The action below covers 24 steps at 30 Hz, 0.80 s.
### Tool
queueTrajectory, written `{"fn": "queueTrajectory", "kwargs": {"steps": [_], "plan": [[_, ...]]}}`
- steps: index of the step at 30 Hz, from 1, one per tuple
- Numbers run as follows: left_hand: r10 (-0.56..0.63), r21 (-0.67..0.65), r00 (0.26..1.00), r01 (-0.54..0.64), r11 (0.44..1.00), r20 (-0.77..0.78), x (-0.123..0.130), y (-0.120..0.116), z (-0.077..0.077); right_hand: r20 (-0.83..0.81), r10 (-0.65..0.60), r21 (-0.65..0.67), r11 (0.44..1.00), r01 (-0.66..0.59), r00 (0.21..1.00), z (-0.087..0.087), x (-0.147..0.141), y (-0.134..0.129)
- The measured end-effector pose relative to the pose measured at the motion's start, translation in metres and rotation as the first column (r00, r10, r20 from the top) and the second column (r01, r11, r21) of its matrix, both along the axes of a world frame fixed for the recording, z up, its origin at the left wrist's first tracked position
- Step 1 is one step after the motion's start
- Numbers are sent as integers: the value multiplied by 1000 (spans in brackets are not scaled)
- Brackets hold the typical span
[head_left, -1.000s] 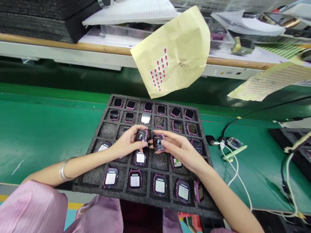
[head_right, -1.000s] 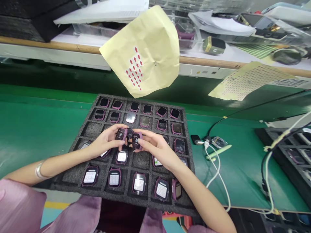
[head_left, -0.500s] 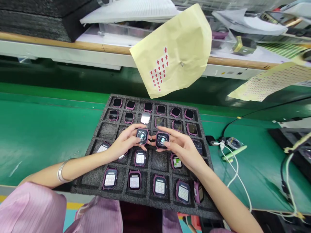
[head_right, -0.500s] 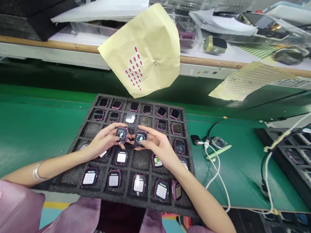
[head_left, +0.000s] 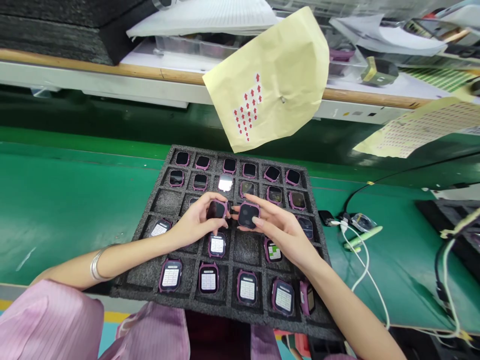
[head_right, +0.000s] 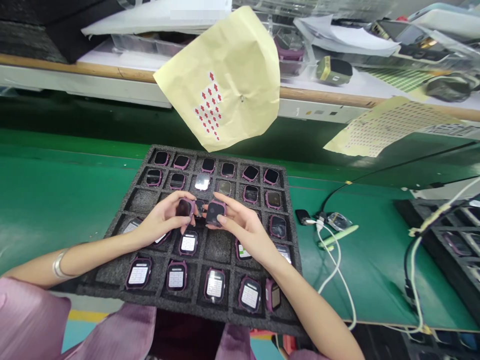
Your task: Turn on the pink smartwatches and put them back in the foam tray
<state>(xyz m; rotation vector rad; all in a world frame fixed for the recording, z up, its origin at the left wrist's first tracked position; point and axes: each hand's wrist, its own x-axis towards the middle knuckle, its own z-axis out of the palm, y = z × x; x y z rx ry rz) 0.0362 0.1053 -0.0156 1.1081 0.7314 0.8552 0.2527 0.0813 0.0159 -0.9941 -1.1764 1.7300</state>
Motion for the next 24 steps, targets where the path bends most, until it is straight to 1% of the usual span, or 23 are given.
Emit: {"fn": "queueTrajectory", "kwargs": {"steps": [2,4,10,13,17,20,24], "plan": [[17,59,998,-13,998,-68,-1,0,0,-15,29,12,1000,-29,999,-1,-1,0],[22,90,994,-13,996,-103,-1,0,-1,-18,52,22,998,-51,998,-2,-1,-1],[-15,69,986,27,997,-167,-1,-1,1,72,74,81,994,-80,995,0,3,1],[-16,84,978,34,996,-210,-1,-1,3,68,66,96,993,-73,995,2,5,2],[9,85,977,9,996,-215,-1,-2,2,38,72,104,992,-76,997,1,6,2],[-4,66,978,18,998,-208,-1,-2,0,24,97,96,990,-99,995,-1,5,2],[-8,78,981,24,997,-193,-1,-2,-2,33,104,85,991,-106,994,-1,4,1]]}}
